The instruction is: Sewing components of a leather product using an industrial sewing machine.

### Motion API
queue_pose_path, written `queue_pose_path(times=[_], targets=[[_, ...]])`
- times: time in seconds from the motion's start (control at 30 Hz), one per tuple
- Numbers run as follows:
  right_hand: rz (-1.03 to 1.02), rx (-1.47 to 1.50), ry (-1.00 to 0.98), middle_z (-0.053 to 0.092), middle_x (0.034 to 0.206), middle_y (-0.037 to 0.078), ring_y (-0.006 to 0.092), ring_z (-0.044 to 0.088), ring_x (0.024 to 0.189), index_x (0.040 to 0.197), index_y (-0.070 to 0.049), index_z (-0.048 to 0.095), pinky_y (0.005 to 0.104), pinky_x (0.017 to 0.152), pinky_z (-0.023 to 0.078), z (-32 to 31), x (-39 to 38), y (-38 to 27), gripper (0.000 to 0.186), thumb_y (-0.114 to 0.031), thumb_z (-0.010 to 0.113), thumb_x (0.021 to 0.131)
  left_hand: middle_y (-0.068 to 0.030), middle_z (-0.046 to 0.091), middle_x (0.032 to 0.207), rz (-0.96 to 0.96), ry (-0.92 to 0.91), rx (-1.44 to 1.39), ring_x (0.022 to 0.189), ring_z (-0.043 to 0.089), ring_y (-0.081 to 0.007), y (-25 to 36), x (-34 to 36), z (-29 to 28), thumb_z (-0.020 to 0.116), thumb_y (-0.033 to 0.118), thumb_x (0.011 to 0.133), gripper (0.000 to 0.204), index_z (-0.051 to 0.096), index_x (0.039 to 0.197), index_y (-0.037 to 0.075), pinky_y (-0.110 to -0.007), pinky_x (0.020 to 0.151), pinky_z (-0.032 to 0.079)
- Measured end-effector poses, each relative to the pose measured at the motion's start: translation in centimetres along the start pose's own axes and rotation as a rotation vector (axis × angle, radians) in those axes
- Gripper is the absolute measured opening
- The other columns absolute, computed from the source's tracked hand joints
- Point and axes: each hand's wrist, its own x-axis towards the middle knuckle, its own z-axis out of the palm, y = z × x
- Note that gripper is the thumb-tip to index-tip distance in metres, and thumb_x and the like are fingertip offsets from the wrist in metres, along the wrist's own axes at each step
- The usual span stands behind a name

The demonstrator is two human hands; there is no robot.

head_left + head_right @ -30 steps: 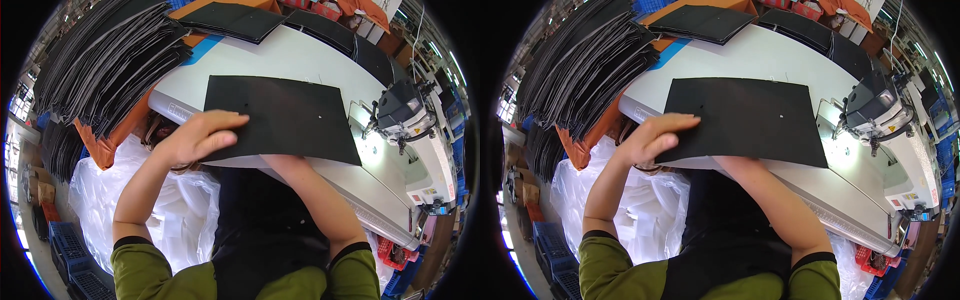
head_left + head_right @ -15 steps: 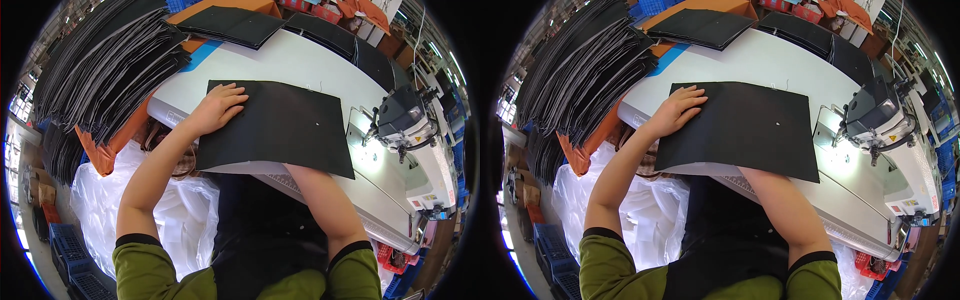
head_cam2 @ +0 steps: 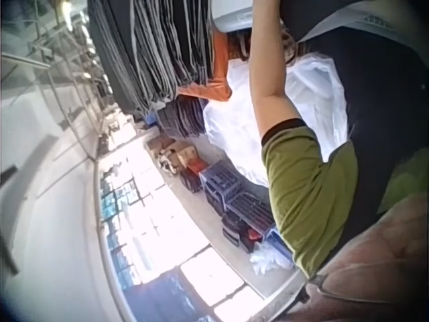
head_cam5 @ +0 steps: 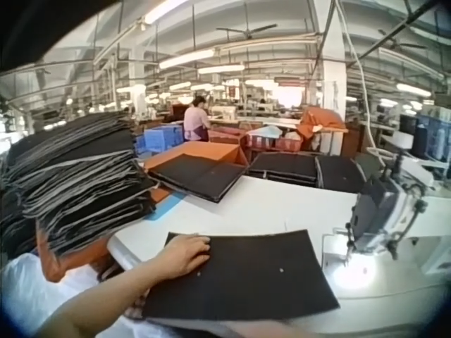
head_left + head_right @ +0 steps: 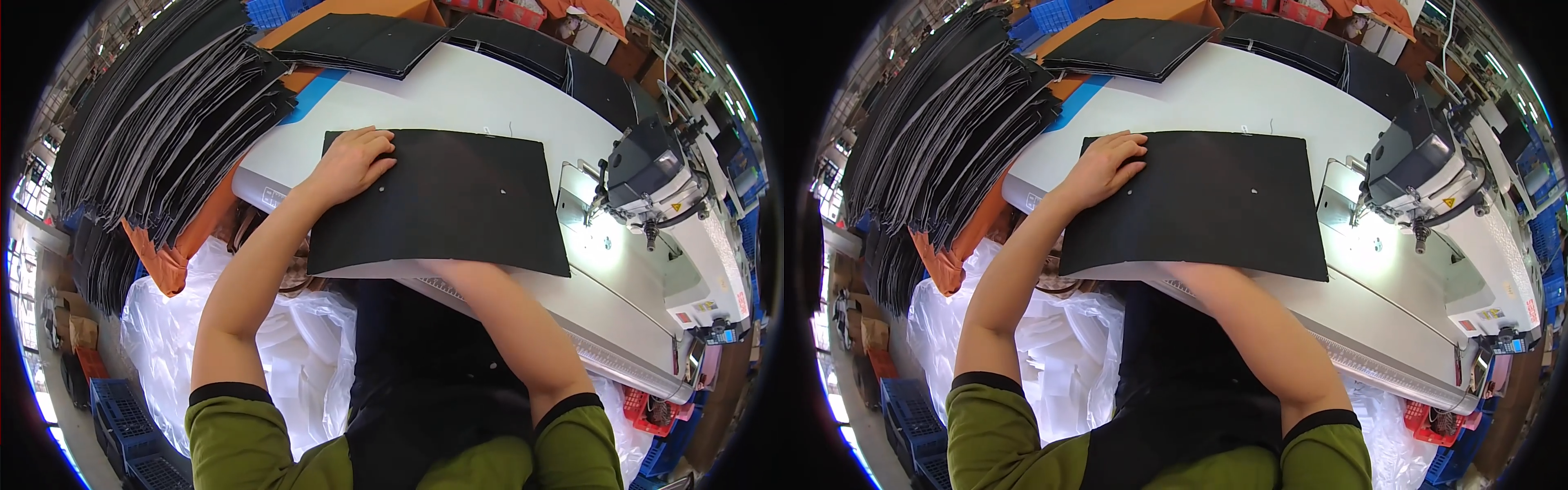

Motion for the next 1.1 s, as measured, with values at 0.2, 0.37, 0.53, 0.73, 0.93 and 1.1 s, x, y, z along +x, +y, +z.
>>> queue_pose_path(times=[0.2, 0.37, 0.53, 0.73, 0.93, 1.1], targets=[[-0.570, 0.180, -0.358, 0.064, 0.128, 0.021, 0.0355, 0.068, 0.102, 0.132, -0.001, 0.053, 0.0408, 0.084, 0.056, -5.0, -10.5, -3.3, 0.048, -0.025, 0.066, 0.093, -0.0106, 0.066, 0.132, -0.017, -0.066, -0.202, 0.124, 0.059, -0.0336, -0.1, -2.5, -1.1, 0.082, 0.032, 0.081, 0.045, 0.065, 0.110, 0.003, -0.042, 0.107, 0.044], [-0.426, 0.350, -0.390, 0.066, 0.133, 0.012, 0.0303, 0.070, 0.104, 0.138, -0.003, 0.055, 0.0372, 0.086, 0.055, -11.5, -14.8, 0.9, 0.052, -0.026, 0.068, 0.092, -0.0089, 0.059, 0.143, 0.035, -0.267, -0.334, 0.138, 0.047, -0.0352, 6.6, -0.9, -0.7, 0.083, 0.032, 0.079, 0.058, 0.063, 0.126, 0.006, -0.047, 0.114, 0.037], [0.035, -0.193, 0.224, 0.071, 0.126, 0.010, 0.0294, 0.069, 0.106, 0.127, -0.004, 0.066, 0.0362, 0.087, 0.054, -12.1, -15.5, 9.7, 0.042, -0.025, 0.069, 0.091, -0.0098, 0.057, 0.144, 0.250, -0.277, -0.358, 0.139, 0.046, -0.0349, 14.5, 3.7, 3.5, 0.078, 0.037, 0.083, 0.059, 0.063, 0.133, 0.009, -0.048, 0.117, 0.033], [0.350, -0.426, 0.209, 0.068, 0.099, 0.009, 0.0278, 0.064, 0.088, 0.123, -0.005, 0.067, 0.0362, 0.079, 0.051, -13.2, -14.5, 17.0, 0.037, -0.023, 0.071, 0.090, -0.0072, 0.060, 0.141, 0.369, -0.187, -0.259, 0.138, 0.048, -0.0319, 20.7, 7.6, 7.6, 0.072, 0.040, 0.089, 0.049, 0.067, 0.127, 0.009, -0.046, 0.117, 0.034], [0.336, -0.261, 0.147, 0.056, 0.082, 0.005, 0.0249, 0.058, 0.074, 0.114, -0.010, 0.071, 0.0360, 0.069, 0.049, -13.8, -13.2, 18.3, 0.028, -0.023, 0.068, 0.090, -0.0058, 0.062, 0.139, 0.369, -0.177, -0.182, 0.137, 0.050, -0.0288, 21.3, 8.0, 8.0, 0.069, 0.041, 0.092, 0.047, 0.067, 0.126, 0.009, -0.045, 0.117, 0.035], [-0.118, -0.360, 0.362, 0.056, 0.080, 0.004, 0.0227, 0.055, 0.073, 0.108, -0.018, 0.076, 0.0346, 0.067, 0.046, -11.6, -13.0, 19.7, 0.022, -0.018, 0.066, 0.088, -0.0062, 0.062, 0.139, 0.347, -0.194, -0.204, 0.137, 0.052, -0.0283, 21.5, 8.6, 8.4, 0.070, 0.041, 0.092, 0.049, 0.065, 0.126, 0.007, -0.044, 0.116, 0.037]])
